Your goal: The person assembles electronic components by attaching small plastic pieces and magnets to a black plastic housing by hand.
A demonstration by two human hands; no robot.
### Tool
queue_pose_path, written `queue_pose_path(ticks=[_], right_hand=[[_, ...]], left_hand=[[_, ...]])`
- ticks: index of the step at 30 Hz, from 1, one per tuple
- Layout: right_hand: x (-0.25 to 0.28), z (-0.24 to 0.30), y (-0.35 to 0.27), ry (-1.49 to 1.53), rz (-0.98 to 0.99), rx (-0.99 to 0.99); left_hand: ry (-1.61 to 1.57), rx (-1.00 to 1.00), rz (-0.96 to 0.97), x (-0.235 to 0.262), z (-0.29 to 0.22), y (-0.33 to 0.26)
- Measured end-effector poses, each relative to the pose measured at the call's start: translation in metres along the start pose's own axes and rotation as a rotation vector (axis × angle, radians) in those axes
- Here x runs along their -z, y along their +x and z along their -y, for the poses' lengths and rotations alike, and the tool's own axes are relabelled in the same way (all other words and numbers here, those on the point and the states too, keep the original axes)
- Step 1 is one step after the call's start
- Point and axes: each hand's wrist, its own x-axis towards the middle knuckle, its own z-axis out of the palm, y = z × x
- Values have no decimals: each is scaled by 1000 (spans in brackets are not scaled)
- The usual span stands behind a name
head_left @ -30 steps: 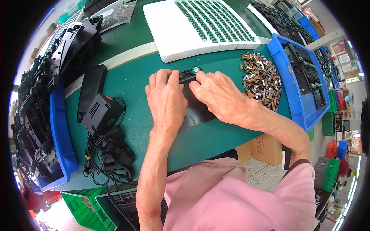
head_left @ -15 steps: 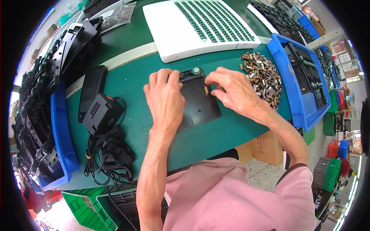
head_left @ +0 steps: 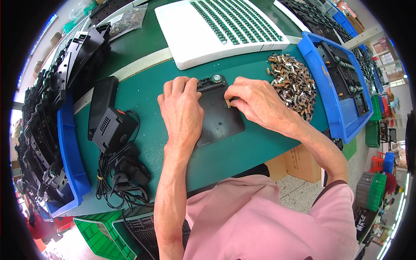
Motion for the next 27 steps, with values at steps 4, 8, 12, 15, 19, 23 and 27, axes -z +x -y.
queue_pose_path(ticks=[4,8,12,15,19,23,27], right_hand=[[0,3,-2,34,-21,-35],[2,0,-6,54,-94,-81],[7,0,-9,308,-71,-261],[19,11,-14,683,71,-552],[18,10,-22,903,149,-594],[21,0,-45,1159,69,-620],[32,-3,-75,1254,16,-656]], left_hand=[[1,11,0,2,-1,-1],[-33,18,-24,5,0,1],[-69,74,-2,9,3,2],[-120,91,12,14,2,4],[-174,55,36,17,2,7],[-302,-54,86,17,-10,14],[-480,9,-91,18,-11,13]])
